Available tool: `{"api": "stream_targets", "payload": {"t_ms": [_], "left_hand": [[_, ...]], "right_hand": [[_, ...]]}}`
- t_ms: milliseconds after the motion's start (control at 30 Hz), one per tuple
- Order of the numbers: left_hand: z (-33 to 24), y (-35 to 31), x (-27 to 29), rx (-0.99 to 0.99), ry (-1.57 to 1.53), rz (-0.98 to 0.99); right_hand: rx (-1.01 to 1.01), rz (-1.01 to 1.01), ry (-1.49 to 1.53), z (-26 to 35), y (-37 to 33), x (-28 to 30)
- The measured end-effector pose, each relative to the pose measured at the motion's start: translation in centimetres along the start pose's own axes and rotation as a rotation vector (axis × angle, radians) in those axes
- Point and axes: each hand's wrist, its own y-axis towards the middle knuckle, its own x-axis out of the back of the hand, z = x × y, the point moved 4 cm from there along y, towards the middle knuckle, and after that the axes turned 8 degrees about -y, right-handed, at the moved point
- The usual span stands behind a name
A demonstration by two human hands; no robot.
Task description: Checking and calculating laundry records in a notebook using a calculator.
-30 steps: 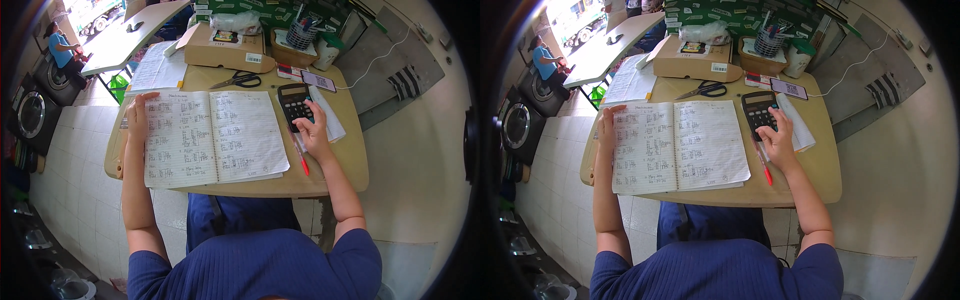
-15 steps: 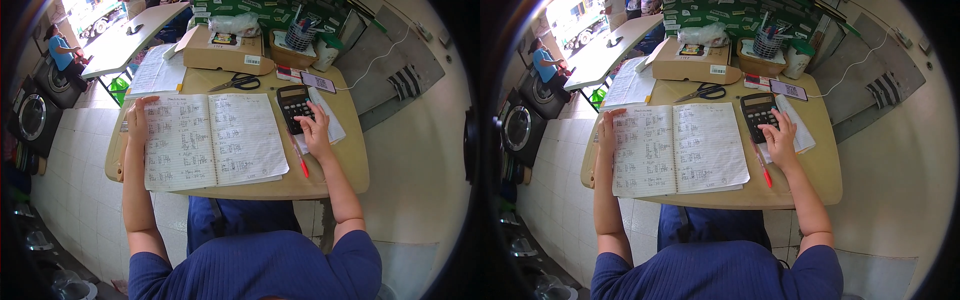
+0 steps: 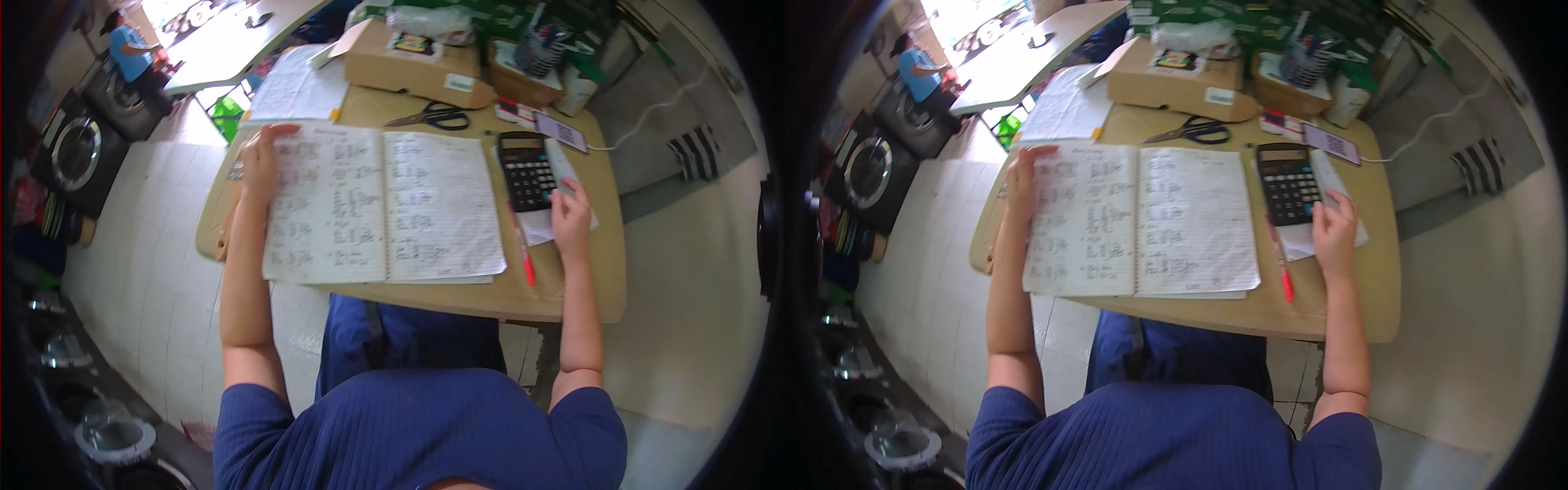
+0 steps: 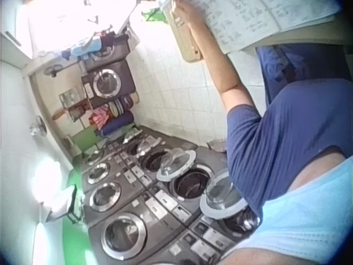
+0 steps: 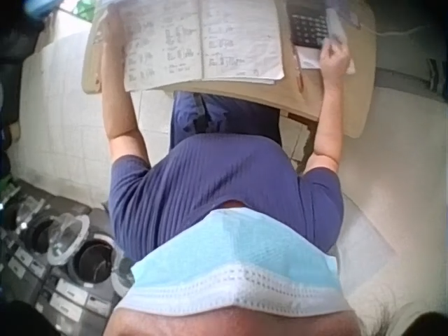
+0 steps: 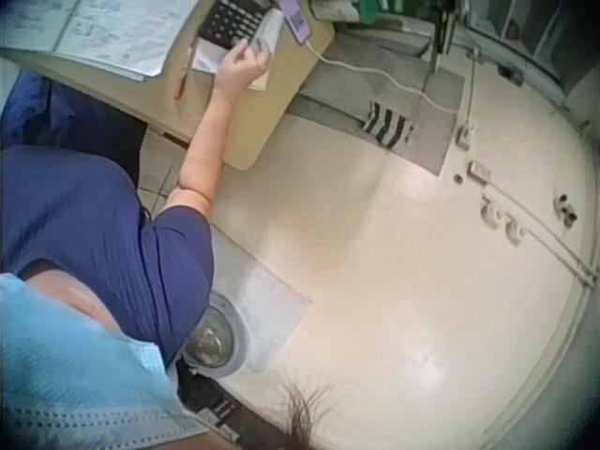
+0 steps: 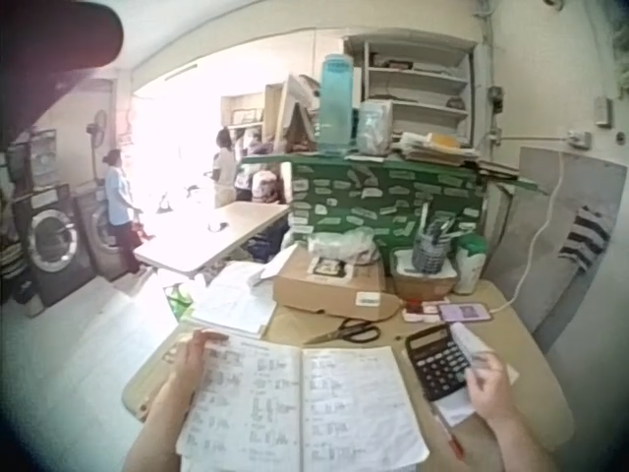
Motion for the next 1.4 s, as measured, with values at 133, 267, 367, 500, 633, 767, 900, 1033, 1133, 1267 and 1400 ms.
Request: {"api": "stream_targets", "payload": {"t_ms": [133,267,367,500,633,767,900,1033,1133,1267,1400], "left_hand": [[0.4,0.2,-0.4,-0.005,0.002,-0.025],[0.1,0.1,-0.1,-0.008,-0.055,-0.010],[-0.3,0.1,-0.3,0.000,-0.060,-0.003],[-0.2,0.3,-0.6,-0.022,0.014,-0.018],[0.1,-0.5,0.6,0.069,-0.033,0.009],[1.2,-0.1,0.2,0.015,-0.094,0.007],[1.3,0.0,-0.1,0.045,-0.094,-0.002],[0.9,0.0,-0.3,0.017,-0.100,0.008],[1.0,0.1,-0.2,0.030,-0.104,0.011],[0.8,0.1,-0.1,0.025,-0.107,0.012],[0.6,0.1,-0.2,0.032,-0.085,0.003]], "right_hand": [[0.064,0.103,-0.113,0.8,0.2,0.5],[0.132,0.074,0.007,1.3,-0.1,-1.3],[0.129,0.117,-0.022,2.7,-0.3,-1.3],[0.154,0.078,-0.035,2.0,-0.5,-1.4],[0.162,0.068,0.096,5.2,-0.7,-1.5],[0.286,0.067,0.043,6.6,-0.7,-1.0],[0.386,0.145,-0.122,5.7,-0.6,-2.0],[0.340,0.096,-0.123,5.9,0.0,-2.4],[0.289,0.236,-0.298,5.2,-0.3,-3.6],[0.271,0.206,-0.210,5.6,-0.1,-3.0],[0.236,0.055,-0.054,4.1,0.1,-2.0]]}}
